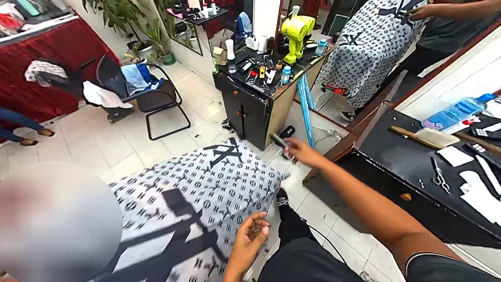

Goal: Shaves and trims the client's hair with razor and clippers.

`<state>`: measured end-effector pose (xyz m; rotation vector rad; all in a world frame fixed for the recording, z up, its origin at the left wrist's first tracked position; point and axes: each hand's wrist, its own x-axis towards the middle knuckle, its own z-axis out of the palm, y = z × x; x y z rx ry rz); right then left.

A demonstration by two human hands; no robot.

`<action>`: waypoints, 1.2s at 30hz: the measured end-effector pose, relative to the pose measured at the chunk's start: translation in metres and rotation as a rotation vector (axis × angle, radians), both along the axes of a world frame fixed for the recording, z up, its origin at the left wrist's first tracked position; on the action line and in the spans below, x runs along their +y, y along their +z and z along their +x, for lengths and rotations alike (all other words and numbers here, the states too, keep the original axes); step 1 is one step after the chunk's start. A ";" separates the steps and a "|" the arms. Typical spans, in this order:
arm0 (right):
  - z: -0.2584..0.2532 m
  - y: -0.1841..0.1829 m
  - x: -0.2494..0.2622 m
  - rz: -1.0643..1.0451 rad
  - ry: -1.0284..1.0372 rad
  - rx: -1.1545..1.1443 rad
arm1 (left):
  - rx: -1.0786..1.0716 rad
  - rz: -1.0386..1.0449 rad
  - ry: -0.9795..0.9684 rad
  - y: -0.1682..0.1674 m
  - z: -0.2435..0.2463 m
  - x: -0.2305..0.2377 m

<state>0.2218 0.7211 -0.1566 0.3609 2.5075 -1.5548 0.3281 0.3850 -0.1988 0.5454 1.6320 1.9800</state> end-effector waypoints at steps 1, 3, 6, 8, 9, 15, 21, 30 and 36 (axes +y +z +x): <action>-0.033 -0.006 0.046 -0.018 -0.102 0.057 | -0.040 -0.047 0.001 -0.014 -0.017 0.029; -0.110 -0.018 0.141 0.002 -0.283 0.123 | -0.107 -0.177 0.036 -0.042 -0.054 0.091; -0.238 -0.052 0.268 0.194 -0.424 0.111 | -0.208 -0.329 0.128 -0.068 -0.117 0.179; -0.302 -0.067 0.318 0.322 -0.406 0.050 | -0.237 -0.378 0.152 -0.065 -0.156 0.226; -0.330 -0.070 0.335 0.376 -0.375 0.026 | -0.234 -0.398 0.150 -0.060 -0.177 0.245; -0.452 -0.094 0.393 0.508 -0.306 -0.029 | -0.054 -0.591 0.237 -0.052 -0.313 0.313; -0.491 -0.126 0.422 0.233 -0.305 0.116 | 0.197 -0.815 0.250 -0.034 -0.495 0.399; -0.467 -0.132 0.434 0.097 -0.275 0.243 | 0.370 -1.144 0.187 -0.066 -0.664 0.535; -0.443 -0.121 0.419 -0.028 -0.403 0.334 | 0.393 -1.223 0.196 -0.083 -0.683 0.557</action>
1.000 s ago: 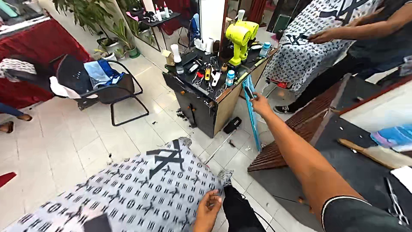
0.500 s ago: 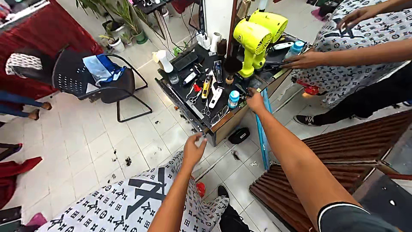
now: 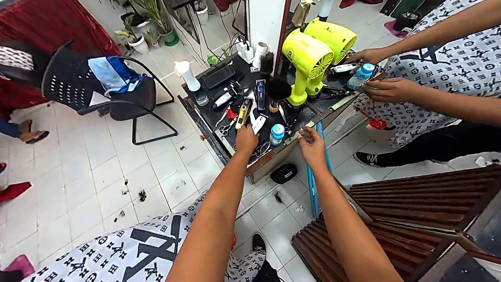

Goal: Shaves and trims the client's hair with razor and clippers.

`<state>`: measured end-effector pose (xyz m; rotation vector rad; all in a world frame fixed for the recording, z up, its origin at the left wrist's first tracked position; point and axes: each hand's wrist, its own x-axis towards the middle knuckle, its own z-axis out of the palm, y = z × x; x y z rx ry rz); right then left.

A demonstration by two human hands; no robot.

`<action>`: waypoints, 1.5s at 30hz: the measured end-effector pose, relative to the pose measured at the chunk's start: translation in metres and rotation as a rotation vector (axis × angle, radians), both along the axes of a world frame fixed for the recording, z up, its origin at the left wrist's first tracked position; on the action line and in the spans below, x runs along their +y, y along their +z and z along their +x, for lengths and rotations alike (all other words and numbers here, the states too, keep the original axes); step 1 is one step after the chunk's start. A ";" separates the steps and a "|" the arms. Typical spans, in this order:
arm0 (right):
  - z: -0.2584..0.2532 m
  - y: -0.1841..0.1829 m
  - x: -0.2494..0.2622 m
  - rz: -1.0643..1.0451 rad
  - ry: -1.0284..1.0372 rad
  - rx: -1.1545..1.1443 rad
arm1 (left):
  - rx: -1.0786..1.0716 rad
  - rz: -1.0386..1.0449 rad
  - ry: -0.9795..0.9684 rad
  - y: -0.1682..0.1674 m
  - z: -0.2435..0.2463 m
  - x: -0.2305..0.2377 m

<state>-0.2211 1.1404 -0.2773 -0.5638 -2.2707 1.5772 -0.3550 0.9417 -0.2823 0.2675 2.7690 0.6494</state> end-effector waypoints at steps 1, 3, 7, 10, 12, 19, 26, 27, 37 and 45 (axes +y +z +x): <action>0.003 0.002 -0.004 -0.009 -0.028 0.034 | -0.003 0.012 0.001 0.001 -0.001 0.001; 0.009 0.011 -0.017 -0.020 -0.095 0.102 | -0.041 0.074 0.033 0.008 -0.001 0.001; 0.022 0.038 -0.057 -0.011 -0.011 0.145 | -0.105 0.335 0.129 0.036 0.014 -0.014; 0.026 0.051 -0.090 -0.117 0.129 0.064 | 0.003 0.593 0.158 0.053 0.071 -0.032; 0.031 0.053 -0.114 -0.283 0.214 0.038 | 0.061 0.702 0.143 0.055 0.122 -0.042; 0.102 0.064 -0.178 -0.272 0.408 0.038 | 0.198 0.790 0.100 0.053 0.276 -0.131; 0.180 0.092 -0.258 -0.611 0.905 -0.110 | 0.318 0.827 0.439 0.101 0.373 -0.275; 0.190 0.099 -0.274 -0.718 1.001 -0.149 | 0.338 0.879 0.490 0.110 0.388 -0.292; 0.359 0.150 -0.475 -0.568 1.571 -0.170 | 0.510 1.143 0.492 0.152 0.587 -0.470; 0.490 0.164 -0.632 -0.662 1.733 -0.167 | 0.490 1.203 0.477 0.173 0.737 -0.607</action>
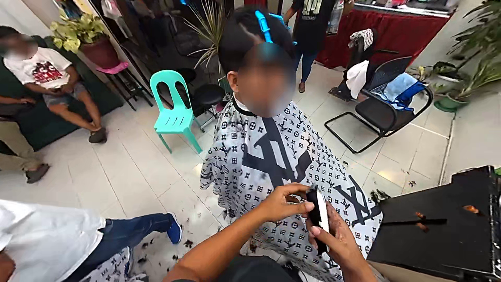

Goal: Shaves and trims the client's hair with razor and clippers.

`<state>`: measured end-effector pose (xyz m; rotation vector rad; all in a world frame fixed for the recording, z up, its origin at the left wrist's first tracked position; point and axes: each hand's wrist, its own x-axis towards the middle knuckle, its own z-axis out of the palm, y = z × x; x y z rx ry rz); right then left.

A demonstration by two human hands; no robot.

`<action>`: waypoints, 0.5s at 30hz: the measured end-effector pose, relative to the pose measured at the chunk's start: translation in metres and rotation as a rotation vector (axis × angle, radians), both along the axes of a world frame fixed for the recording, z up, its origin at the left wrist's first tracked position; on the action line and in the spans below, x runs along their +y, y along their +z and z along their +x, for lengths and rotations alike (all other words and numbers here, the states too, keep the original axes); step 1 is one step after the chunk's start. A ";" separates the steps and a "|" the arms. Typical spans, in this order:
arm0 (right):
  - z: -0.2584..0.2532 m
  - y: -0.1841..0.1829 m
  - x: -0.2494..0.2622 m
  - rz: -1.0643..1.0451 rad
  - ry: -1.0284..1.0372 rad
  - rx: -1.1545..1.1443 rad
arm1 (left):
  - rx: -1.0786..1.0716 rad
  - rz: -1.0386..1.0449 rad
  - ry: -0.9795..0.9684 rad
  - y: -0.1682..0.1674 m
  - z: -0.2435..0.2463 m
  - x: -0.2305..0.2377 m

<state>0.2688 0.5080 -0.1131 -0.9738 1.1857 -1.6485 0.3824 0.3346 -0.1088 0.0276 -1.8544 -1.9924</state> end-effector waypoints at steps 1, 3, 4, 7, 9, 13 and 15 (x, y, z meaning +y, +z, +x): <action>0.010 0.004 -0.017 -0.016 0.031 0.000 | 0.004 0.021 0.008 0.005 0.012 -0.015; 0.024 0.013 -0.045 -0.050 0.093 0.008 | 0.032 0.069 0.017 0.011 0.030 -0.040; 0.028 0.018 -0.058 -0.065 0.126 0.011 | 0.051 0.086 0.027 0.013 0.036 -0.052; 0.032 0.029 -0.092 -0.079 0.218 0.057 | 0.118 0.107 0.068 0.018 0.048 -0.079; 0.036 0.038 -0.114 -0.069 0.251 0.111 | 0.135 0.119 0.094 0.022 0.058 -0.097; 0.053 0.052 -0.159 -0.028 0.150 0.205 | 0.072 0.006 0.131 0.042 0.072 -0.141; 0.061 0.058 -0.182 0.006 0.009 0.291 | 0.027 -0.189 0.114 0.056 0.074 -0.173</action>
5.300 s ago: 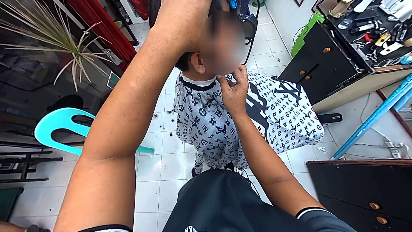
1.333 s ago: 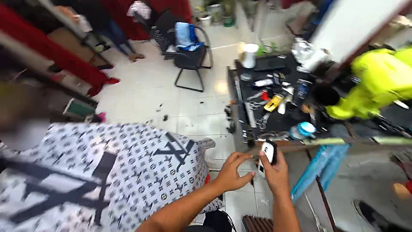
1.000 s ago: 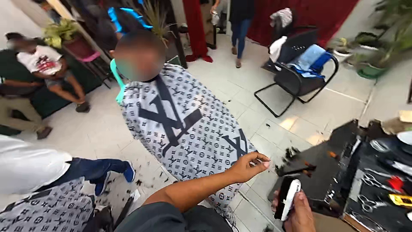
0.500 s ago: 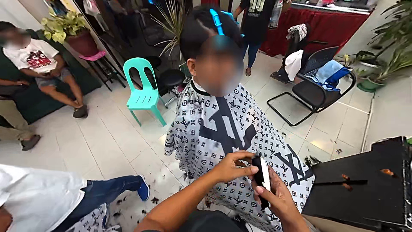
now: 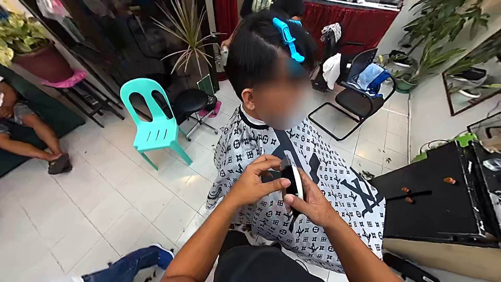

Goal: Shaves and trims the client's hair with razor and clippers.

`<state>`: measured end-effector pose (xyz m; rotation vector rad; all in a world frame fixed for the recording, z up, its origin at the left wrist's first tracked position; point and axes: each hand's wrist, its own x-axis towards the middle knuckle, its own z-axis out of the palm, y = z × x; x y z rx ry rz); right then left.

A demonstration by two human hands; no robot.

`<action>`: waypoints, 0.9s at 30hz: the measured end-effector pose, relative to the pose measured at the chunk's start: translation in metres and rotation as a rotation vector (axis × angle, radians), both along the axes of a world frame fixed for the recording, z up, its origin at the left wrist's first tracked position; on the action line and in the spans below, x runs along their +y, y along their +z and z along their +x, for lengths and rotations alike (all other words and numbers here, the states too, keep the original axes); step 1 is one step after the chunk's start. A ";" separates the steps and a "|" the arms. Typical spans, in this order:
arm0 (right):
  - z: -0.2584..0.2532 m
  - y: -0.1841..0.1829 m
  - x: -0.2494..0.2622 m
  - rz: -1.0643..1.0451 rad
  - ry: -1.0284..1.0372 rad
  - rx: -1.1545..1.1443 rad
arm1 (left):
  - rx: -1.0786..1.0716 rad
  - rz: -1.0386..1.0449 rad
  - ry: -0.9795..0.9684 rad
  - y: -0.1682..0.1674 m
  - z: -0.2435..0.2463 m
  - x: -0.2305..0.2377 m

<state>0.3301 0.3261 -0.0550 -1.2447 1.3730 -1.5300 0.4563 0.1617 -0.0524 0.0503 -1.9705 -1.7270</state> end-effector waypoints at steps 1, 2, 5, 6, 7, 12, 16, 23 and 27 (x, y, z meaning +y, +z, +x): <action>0.004 0.004 -0.012 0.008 -0.092 0.031 | -0.019 -0.118 0.003 0.007 -0.001 -0.018; 0.008 0.008 -0.023 0.026 -0.179 0.044 | -0.027 -0.229 0.018 0.016 -0.002 -0.039; 0.011 0.025 -0.049 0.082 -0.361 0.065 | 0.027 -0.461 0.131 0.043 -0.017 -0.104; 0.011 0.029 -0.054 0.084 -0.404 0.095 | 0.059 -0.511 0.177 0.049 -0.025 -0.123; 0.011 0.032 -0.060 0.084 -0.448 0.135 | 0.098 -0.568 0.205 0.055 -0.032 -0.138; 0.010 0.051 -0.086 0.090 -0.647 0.250 | 0.066 -0.848 0.187 0.072 -0.057 -0.172; 0.005 0.066 -0.098 0.086 -0.711 0.388 | 0.110 -0.884 0.115 0.064 -0.063 -0.176; -0.010 0.081 -0.109 0.070 -0.728 0.541 | 0.139 -0.830 0.079 0.042 -0.068 -0.171; -0.014 0.084 -0.110 0.090 -0.740 0.564 | 0.162 -0.777 0.068 0.037 -0.073 -0.164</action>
